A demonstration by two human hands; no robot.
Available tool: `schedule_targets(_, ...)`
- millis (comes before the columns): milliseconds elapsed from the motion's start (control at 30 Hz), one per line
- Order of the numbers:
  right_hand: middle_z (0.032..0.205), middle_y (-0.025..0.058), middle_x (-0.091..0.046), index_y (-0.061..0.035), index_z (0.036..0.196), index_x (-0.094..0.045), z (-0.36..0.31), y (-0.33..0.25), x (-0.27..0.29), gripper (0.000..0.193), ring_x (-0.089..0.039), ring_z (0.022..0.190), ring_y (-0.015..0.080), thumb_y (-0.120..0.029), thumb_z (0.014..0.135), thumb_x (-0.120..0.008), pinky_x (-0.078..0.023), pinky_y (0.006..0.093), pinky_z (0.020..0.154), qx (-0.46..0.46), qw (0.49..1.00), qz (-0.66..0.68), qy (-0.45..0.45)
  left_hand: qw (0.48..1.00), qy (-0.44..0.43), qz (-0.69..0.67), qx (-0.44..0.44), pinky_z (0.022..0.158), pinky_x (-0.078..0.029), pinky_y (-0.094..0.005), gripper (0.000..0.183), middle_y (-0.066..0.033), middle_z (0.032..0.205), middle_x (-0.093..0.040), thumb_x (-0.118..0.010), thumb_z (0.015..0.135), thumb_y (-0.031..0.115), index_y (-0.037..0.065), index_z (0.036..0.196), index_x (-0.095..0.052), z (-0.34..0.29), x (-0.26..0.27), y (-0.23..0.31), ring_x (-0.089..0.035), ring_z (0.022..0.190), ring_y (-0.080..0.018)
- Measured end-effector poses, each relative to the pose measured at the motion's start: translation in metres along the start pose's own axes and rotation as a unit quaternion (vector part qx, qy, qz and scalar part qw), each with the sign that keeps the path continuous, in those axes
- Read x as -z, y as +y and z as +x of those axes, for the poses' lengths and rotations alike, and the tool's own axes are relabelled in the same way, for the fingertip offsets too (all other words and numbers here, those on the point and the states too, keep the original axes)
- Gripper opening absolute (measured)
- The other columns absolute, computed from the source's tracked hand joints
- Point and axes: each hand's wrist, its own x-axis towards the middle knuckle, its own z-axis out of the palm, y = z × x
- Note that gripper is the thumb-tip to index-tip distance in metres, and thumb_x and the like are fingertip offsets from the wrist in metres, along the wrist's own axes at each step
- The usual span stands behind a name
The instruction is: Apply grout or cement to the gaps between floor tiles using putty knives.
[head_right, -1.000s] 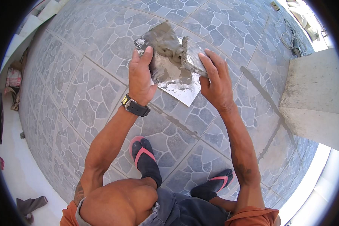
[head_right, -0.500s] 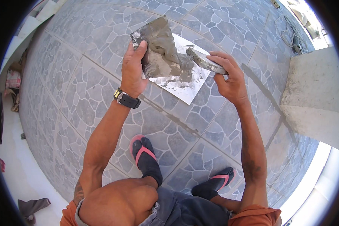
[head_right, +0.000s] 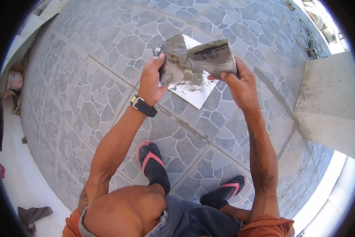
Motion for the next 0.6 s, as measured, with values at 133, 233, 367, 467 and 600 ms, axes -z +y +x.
schedule_targets(133,0.108,0.0160,-0.065,0.0082,0.126,-0.051,-0.002,-0.002,-0.005,0.048,-0.067,0.090,0.0227,-0.002,0.080,-0.049,-0.051,0.0347,0.086,-0.050,0.998,-0.037,-0.007,0.999,-0.037,-0.025,0.030,0.088,-0.053,-0.0377,0.031,-0.0073,0.115,-0.061,-0.054,0.098,0.023,0.006,0.123,-0.050,-0.001,-0.001,0.001,-0.062,0.104,-0.0199)
schedule_targets(233,0.100,0.0130,-0.067,0.0063,0.125,-0.053,-0.005,-0.002,0.000,0.046,-0.068,0.083,0.0197,-0.005,0.080,-0.050,-0.049,0.0317,0.085,-0.055,0.995,-0.082,-0.009,0.998,-0.039,-0.028,0.041,0.088,-0.053,-0.0377,0.031,-0.0072,0.114,-0.061,-0.055,0.098,0.023,0.006,0.123,-0.050,0.000,-0.004,0.004,-0.063,0.103,-0.0200)
schedule_targets(367,0.097,0.0111,-0.067,0.0035,0.121,-0.056,-0.003,-0.002,0.014,0.043,-0.067,0.083,0.0171,-0.007,0.079,-0.051,-0.048,0.0300,0.083,-0.073,0.990,-0.118,-0.019,0.998,-0.052,-0.023,0.022,0.080,-0.057,-0.0361,0.028,-0.0065,0.109,-0.061,-0.053,0.097,0.023,0.007,0.121,-0.051,0.001,0.001,0.008,-0.064,0.097,-0.0178)
schedule_targets(467,0.096,0.0095,-0.067,0.0015,0.117,-0.058,-0.004,-0.012,0.023,0.040,-0.065,0.082,0.0148,-0.007,0.079,-0.052,-0.048,0.0288,0.081,-0.084,0.961,-0.263,-0.030,0.999,-0.041,-0.024,0.016,0.079,-0.057,-0.0344,0.027,-0.0052,0.108,-0.062,-0.053,0.098,0.022,0.007,0.120,-0.052,0.001,0.001,0.012,-0.064,0.095,-0.0167)
schedule_targets(600,0.094,0.0078,-0.066,0.0006,0.113,-0.060,-0.007,-0.022,0.026,0.035,-0.064,0.082,0.0126,-0.007,0.079,-0.052,-0.047,0.0284,0.079,-0.056,0.955,-0.292,-0.016,0.999,-0.037,-0.003,-0.001,0.079,-0.056,-0.0326,0.024,-0.0040,0.106,-0.063,-0.053,0.098,0.020,0.007,0.117,-0.054,0.001,0.001,0.015,-0.064,0.094,-0.0152)
